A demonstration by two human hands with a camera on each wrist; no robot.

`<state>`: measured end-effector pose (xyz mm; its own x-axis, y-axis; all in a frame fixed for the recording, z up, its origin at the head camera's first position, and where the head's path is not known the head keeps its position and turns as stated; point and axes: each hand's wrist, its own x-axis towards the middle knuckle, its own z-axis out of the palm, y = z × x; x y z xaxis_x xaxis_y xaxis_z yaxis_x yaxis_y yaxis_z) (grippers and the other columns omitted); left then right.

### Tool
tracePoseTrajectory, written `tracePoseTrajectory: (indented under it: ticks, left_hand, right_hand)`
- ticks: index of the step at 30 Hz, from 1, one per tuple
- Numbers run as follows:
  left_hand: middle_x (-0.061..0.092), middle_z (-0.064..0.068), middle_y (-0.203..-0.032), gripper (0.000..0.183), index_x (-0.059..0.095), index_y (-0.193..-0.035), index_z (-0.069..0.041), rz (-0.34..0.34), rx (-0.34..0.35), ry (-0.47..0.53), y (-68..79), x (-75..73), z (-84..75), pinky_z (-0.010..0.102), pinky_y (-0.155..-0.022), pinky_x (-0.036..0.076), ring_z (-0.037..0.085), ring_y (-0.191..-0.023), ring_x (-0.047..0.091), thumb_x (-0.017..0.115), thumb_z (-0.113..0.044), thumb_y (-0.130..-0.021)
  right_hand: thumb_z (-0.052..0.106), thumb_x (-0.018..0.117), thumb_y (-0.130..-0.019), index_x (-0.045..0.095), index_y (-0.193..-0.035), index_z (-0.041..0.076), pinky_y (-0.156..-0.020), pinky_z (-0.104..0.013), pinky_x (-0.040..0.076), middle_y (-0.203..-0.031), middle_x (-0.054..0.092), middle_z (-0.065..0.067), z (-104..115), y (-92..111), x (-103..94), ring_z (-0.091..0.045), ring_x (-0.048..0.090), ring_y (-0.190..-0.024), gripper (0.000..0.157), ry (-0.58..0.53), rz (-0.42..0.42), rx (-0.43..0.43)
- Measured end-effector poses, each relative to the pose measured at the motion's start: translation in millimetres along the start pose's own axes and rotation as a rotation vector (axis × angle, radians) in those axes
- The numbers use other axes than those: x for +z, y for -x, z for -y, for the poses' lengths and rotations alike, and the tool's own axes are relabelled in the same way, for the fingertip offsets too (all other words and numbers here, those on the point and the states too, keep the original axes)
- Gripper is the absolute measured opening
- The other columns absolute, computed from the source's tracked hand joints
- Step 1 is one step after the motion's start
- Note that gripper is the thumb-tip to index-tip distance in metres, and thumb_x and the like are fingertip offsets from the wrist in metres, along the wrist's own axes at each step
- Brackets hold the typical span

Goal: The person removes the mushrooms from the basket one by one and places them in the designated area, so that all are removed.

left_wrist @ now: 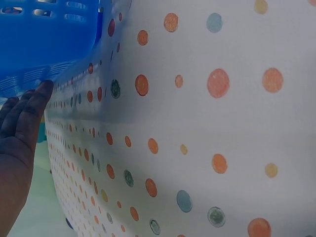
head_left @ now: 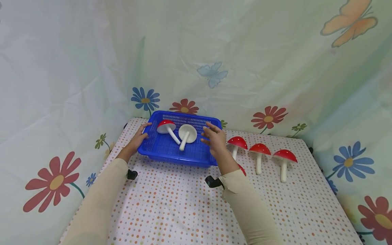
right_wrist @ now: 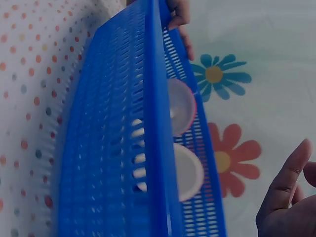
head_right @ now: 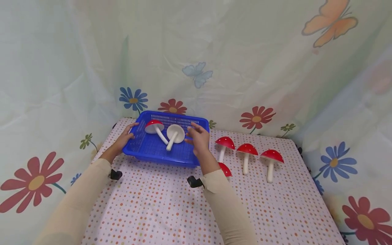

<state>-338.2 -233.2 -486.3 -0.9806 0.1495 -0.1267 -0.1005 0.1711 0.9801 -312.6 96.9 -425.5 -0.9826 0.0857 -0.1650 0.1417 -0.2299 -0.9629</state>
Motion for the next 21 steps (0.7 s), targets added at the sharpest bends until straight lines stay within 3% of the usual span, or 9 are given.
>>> tracePoseTrajectory:
  ticks: [6, 11, 17, 21]
  left_hand:
    - [0.000, 0.017, -0.166, 0.070, 0.020, -0.157, -0.017, -0.001, -0.009, -0.004, -0.1, 0.1, 3.7, 0.065, -0.116, 0.018, 0.048, -0.149, 0.010, 0.039, 0.000, -0.091]
    - [0.001, 0.017, -0.166, 0.070, 0.021, -0.157, -0.017, -0.012, -0.002, -0.015, -0.8, -1.0, 3.5, 0.066, -0.115, 0.018, 0.048, -0.149, 0.010, 0.039, 0.000, -0.092]
    - [0.000, 0.016, -0.166, 0.069, 0.021, -0.157, -0.018, 0.004, -0.014, -0.018, -3.0, -0.2, 1.0, 0.066, -0.115, 0.019, 0.048, -0.149, 0.010, 0.039, -0.001, -0.092]
    - [0.001, 0.016, -0.166, 0.069, 0.022, -0.157, -0.019, -0.011, -0.013, -0.021, -2.8, -1.6, -2.0, 0.066, -0.115, 0.018, 0.048, -0.149, 0.011, 0.039, -0.002, -0.092]
  right_hand:
    - [0.005, 0.061, -0.092, 0.048, -0.144, 0.007, -0.062, -0.019, 0.054, -0.126, 0.059, -0.010, -31, -36, 13.4, -0.022, 0.062, -0.101, 0.054, -0.097, -0.106, 0.147]
    - [-0.002, 0.063, -0.086, 0.040, -0.148, 0.004, -0.062, -0.020, 0.055, -0.137, 0.053, -0.021, -56, -62, 19.7, -0.029, 0.062, -0.111, 0.067, -0.023, -0.151, 0.216]
    - [-0.003, 0.067, -0.084, 0.042, -0.147, 0.005, -0.071, -0.023, 0.057, -0.135, 0.053, -0.018, -65, -76, 25.3, -0.022, 0.061, -0.101, 0.068, 0.063, -0.142, 0.307]
    - [-0.004, 0.070, -0.080, 0.048, -0.140, 0.000, -0.070, -0.026, 0.058, -0.122, 0.059, -0.019, -71, -87, 28.2, -0.020, 0.065, -0.084, 0.064, 0.114, -0.143, 0.331]
